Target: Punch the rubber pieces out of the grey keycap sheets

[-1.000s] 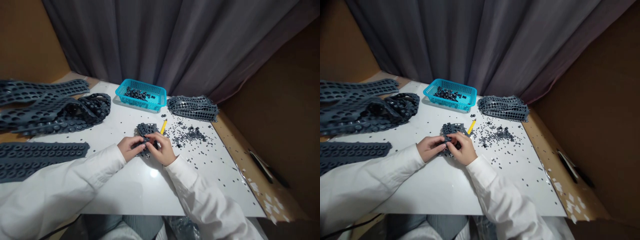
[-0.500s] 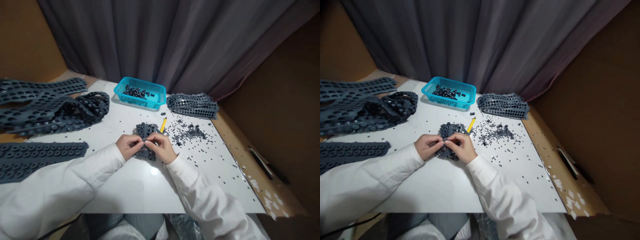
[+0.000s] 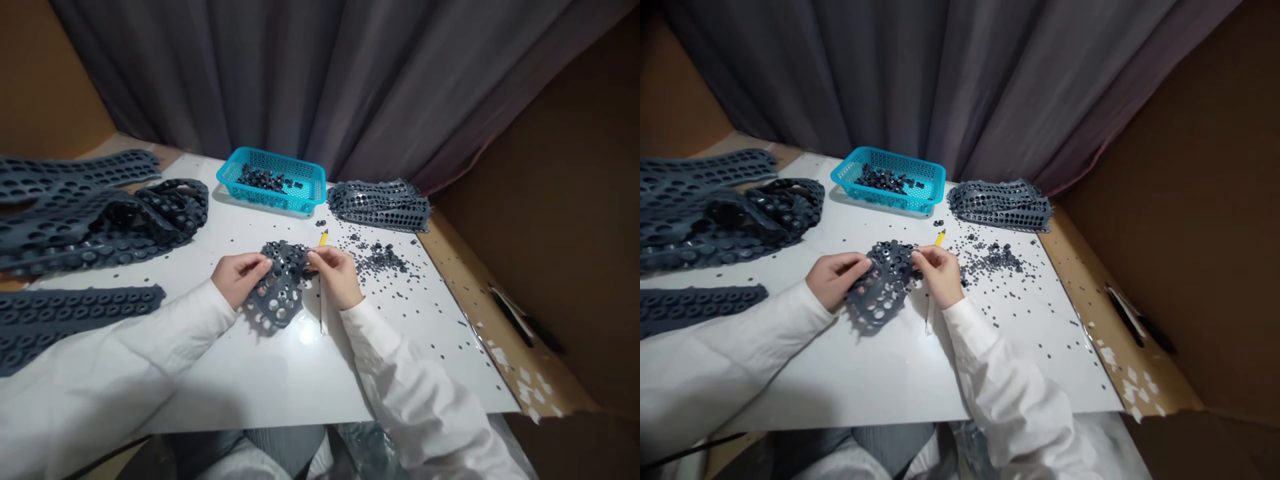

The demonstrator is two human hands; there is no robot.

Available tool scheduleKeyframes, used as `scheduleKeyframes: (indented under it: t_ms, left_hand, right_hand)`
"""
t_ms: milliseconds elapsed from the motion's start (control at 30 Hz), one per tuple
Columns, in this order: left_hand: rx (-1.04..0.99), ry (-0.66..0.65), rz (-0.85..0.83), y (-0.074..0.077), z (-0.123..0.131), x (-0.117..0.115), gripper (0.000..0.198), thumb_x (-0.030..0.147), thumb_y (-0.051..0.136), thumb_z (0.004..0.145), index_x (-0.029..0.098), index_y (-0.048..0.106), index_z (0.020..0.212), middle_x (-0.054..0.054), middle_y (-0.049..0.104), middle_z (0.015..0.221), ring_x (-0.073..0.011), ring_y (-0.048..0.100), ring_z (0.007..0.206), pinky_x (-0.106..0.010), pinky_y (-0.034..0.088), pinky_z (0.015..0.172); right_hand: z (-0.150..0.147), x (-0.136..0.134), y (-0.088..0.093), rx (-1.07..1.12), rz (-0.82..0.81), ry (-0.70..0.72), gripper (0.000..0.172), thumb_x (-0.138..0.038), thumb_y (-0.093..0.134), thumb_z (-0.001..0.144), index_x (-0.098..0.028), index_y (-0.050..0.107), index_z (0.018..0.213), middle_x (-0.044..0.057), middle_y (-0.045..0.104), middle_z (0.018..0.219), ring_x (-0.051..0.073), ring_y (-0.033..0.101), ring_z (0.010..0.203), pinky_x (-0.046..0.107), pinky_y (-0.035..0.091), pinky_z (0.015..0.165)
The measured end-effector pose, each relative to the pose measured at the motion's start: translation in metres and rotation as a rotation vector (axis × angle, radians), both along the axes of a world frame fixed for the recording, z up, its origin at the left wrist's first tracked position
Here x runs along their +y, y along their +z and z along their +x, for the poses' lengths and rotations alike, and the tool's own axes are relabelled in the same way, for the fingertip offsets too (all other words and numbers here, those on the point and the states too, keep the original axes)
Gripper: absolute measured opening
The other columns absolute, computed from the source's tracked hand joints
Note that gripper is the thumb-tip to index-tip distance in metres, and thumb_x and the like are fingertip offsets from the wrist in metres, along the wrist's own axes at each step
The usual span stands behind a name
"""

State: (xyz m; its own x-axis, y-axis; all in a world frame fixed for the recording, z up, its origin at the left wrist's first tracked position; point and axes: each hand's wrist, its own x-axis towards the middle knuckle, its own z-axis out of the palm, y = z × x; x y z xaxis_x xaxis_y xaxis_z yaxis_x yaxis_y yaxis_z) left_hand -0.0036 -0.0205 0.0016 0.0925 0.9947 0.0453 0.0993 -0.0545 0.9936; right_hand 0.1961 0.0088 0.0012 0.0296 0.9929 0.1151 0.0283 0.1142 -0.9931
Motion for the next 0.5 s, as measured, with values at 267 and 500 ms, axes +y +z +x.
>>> scheduleKeyframes:
  t_ms: [267,500]
  left_hand:
    - [-0.357,-0.226,-0.287,0.001,0.002,-0.002,0.037,0.030,0.078,0.056,0.012,0.069,0.087,-0.008,0.071,0.072,-0.0176,0.063,0.060,-0.026,0.052,0.059]
    - [-0.285,-0.232,-0.243,-0.001,0.006,-0.004,0.025,0.029,0.075,0.059,0.012,0.069,0.077,-0.005,0.070,0.067,-0.0182,0.064,0.065,-0.028,0.051,0.066]
  right_hand:
    - [-0.017,-0.030,0.008,-0.138,0.124,0.062,0.013,-0.031,0.064,0.074,-0.021,0.067,0.082,0.003,0.065,0.075,0.014,0.058,0.063,0.029,0.048,0.060]
    - [-0.023,-0.041,0.019,-0.423,0.426,0.046,0.011,-0.021,0.061,0.078,-0.024,0.066,0.087,0.003,0.064,0.078,0.017,0.057,0.071,0.033,0.047,0.069]
